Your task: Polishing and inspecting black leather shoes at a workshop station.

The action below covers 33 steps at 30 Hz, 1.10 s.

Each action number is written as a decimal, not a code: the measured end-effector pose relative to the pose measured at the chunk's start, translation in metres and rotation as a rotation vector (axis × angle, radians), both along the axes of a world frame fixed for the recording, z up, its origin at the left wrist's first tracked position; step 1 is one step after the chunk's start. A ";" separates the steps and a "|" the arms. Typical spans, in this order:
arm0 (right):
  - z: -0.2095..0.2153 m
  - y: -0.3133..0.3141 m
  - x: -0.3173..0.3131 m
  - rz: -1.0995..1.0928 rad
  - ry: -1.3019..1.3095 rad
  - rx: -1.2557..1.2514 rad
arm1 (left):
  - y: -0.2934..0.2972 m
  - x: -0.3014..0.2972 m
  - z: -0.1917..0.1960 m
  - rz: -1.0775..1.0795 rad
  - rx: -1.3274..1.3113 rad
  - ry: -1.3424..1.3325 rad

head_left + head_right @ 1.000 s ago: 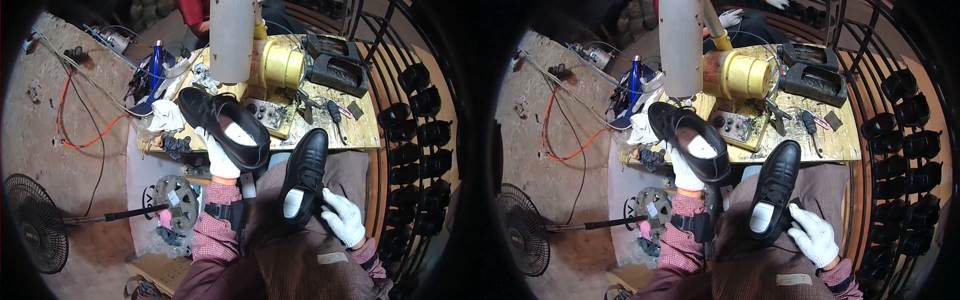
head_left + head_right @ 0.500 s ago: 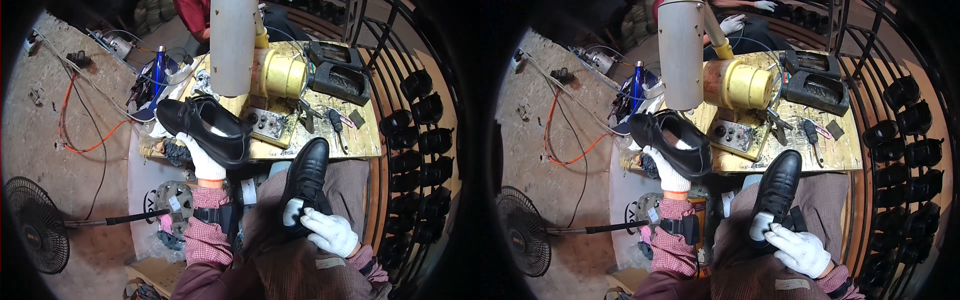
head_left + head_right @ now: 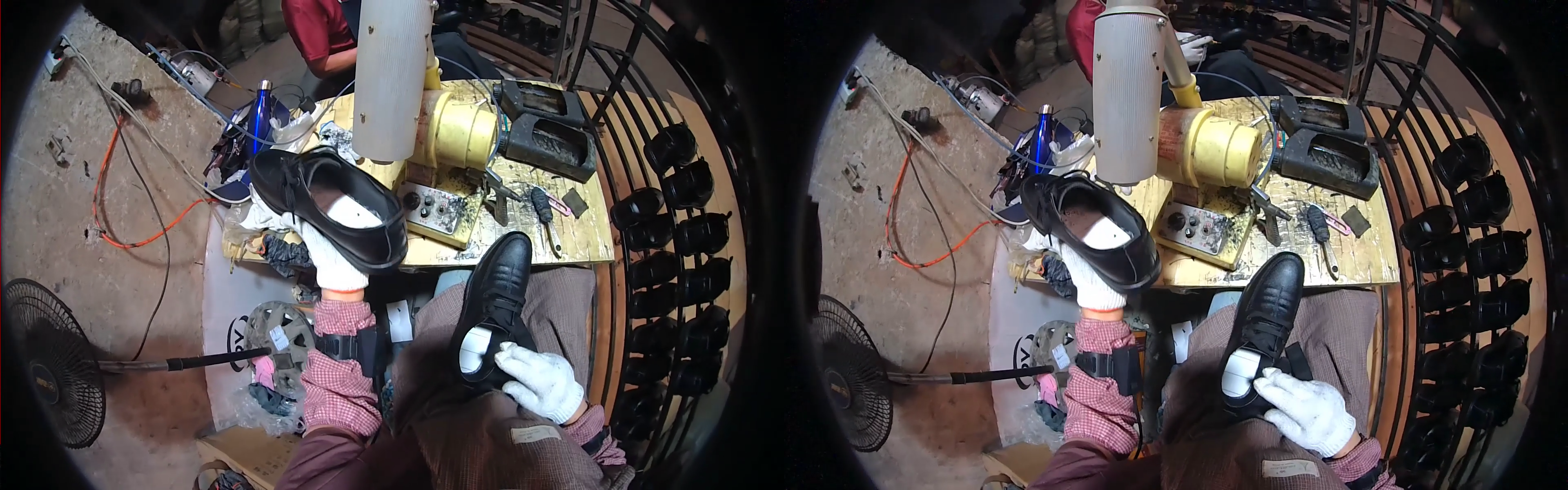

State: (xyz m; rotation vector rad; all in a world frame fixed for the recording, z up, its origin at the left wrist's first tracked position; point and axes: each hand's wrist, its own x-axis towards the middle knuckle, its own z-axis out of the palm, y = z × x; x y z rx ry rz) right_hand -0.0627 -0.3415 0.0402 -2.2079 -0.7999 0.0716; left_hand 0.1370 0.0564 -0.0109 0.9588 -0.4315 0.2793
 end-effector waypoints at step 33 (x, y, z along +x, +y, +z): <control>0.049 0.020 0.020 0.232 0.069 0.079 | -0.128 -0.162 0.015 -0.579 -0.465 0.615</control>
